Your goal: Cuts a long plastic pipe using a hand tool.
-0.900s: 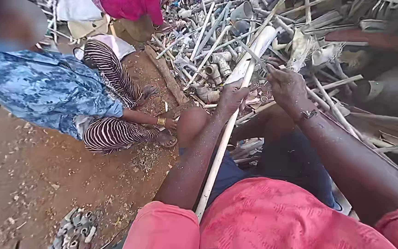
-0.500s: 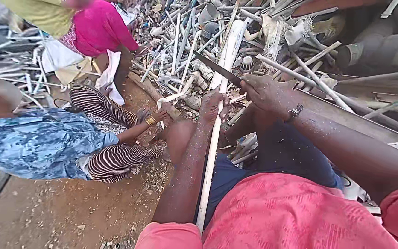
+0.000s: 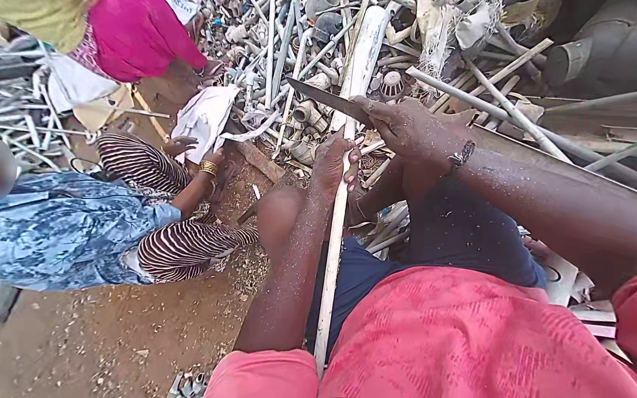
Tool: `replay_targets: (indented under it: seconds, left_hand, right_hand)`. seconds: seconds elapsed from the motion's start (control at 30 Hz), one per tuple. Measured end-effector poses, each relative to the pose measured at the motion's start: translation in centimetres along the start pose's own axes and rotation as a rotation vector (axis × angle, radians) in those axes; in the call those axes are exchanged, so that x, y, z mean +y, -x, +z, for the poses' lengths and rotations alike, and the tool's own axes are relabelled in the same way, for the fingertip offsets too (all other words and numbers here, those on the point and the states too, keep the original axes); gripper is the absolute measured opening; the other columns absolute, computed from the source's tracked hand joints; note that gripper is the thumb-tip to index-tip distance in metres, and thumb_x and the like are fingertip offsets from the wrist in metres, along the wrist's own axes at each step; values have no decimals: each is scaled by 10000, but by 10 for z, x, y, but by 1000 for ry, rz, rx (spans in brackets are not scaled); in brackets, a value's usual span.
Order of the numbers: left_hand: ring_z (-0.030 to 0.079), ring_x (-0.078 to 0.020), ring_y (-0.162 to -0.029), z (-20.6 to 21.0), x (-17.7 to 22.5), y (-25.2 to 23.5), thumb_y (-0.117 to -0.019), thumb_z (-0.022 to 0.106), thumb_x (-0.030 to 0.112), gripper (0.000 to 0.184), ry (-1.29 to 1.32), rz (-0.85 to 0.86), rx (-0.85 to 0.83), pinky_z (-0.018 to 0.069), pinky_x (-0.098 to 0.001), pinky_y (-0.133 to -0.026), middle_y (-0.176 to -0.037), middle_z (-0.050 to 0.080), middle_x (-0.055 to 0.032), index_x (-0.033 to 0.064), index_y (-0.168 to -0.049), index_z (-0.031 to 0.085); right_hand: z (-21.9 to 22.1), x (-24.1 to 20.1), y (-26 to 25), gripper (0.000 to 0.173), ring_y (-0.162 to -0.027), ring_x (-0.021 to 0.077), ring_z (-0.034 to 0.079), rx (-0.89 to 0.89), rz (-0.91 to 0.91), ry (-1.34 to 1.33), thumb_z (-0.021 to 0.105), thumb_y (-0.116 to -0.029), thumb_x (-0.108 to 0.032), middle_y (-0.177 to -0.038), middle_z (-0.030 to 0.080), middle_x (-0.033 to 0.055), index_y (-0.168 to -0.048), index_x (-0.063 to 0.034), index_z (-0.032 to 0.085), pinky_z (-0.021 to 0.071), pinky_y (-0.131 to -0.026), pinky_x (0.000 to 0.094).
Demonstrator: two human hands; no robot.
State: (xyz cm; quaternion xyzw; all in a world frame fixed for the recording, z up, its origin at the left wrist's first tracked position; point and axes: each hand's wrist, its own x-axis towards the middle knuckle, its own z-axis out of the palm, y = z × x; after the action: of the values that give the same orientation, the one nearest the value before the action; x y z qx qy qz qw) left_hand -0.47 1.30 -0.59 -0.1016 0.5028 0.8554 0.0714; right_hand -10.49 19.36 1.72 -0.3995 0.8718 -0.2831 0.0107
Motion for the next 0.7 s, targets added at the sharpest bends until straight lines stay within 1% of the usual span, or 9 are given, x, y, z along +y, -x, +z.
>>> replay_targets:
  seconds: [0.1, 0.17, 0.27, 0.37, 0.47, 0.53, 0.6, 0.67, 0.7]
  left_hand:
    - [384, -63, -326, -2, -1, 0, -1066, 310, 115, 315, 12, -1, -18, 384, -222, -284, -599, 479, 10, 112, -1330, 482]
    - [379, -65, -324, 0, 1, -1, -1051, 302, 104, 302, 30, -22, -28, 381, -219, -282, -597, 458, 10, 122, -1300, 472]
    - [376, -65, -319, -5, 1, -1, -1030, 301, 85, 253, 93, -41, -77, 377, -214, -282, -595, 449, 13, 136, -1229, 449]
    - [372, -70, -315, -9, 0, -2, -1016, 286, 71, 290, 140, -46, -138, 379, -215, -280, -605, 461, 9, 140, -1255, 434]
    - [384, -74, -309, -11, 0, 1, -998, 308, 58, 285, 195, -63, -168, 387, -222, -276, -594, 454, 13, 149, -1243, 422]
    - [398, -77, -317, -13, -1, 4, -1004, 320, 48, 357, 213, -77, -186, 397, -222, -283, -606, 458, 9, 163, -1333, 398]
    - [399, -87, -316, -14, -2, 0, -999, 310, 41, 452, 224, -65, -214, 392, -225, -282, -607, 461, 4, 188, -1425, 337]
    - [381, -82, -315, -11, -1, -5, -1012, 305, 42, 342, 186, -36, -171, 385, -226, -280, -600, 450, 10, 171, -1316, 393]
    - [373, -74, -317, -10, 0, -7, -1015, 319, 40, 240, 148, -20, -126, 384, -222, -281, -599, 455, 12, 150, -1189, 442]
  right_hand:
    - [-2, 5, -3, 495, -791, 371, 691, 7, 91, 1, 372, -1088, -219, -894, 706, 171, -1575, -276, 444, 532, -706, 579]
    - [0, 12, -8, 484, -812, 332, 689, 63, 108, -50, 374, -1091, -221, -932, 713, 161, -1565, -256, 467, 534, -743, 543]
    - [6, 9, -5, 473, -741, 275, 669, 43, 23, -117, 381, -1089, -211, -908, 722, 131, -1547, -215, 497, 528, -712, 491]
    - [3, 16, -9, 473, -880, 266, 690, 57, 119, -161, 379, -1093, -225, -1051, 736, 130, -1551, -245, 493, 535, -838, 487]
    - [6, 18, -10, 459, -749, 209, 668, 68, 79, -231, 386, -1096, -226, -927, 717, 107, -1536, -180, 509, 547, -745, 431]
    - [-3, 18, -9, 446, -745, 152, 658, 31, 81, -271, 397, -1097, -214, -983, 729, 87, -1523, -185, 525, 548, -732, 367]
    - [-4, 17, -10, 432, -662, 117, 620, 19, 110, -356, 405, -1102, -212, -929, 711, 68, -1513, -184, 538, 535, -640, 322]
    - [3, 9, -9, 423, -596, 108, 589, -21, 99, -423, 415, -1105, -233, -831, 678, 46, -1499, -174, 557, 515, -566, 304]
    - [6, 4, -7, 429, -664, 121, 624, -54, 75, -405, 415, -1102, -238, -892, 709, 49, -1503, -185, 556, 527, -628, 324]
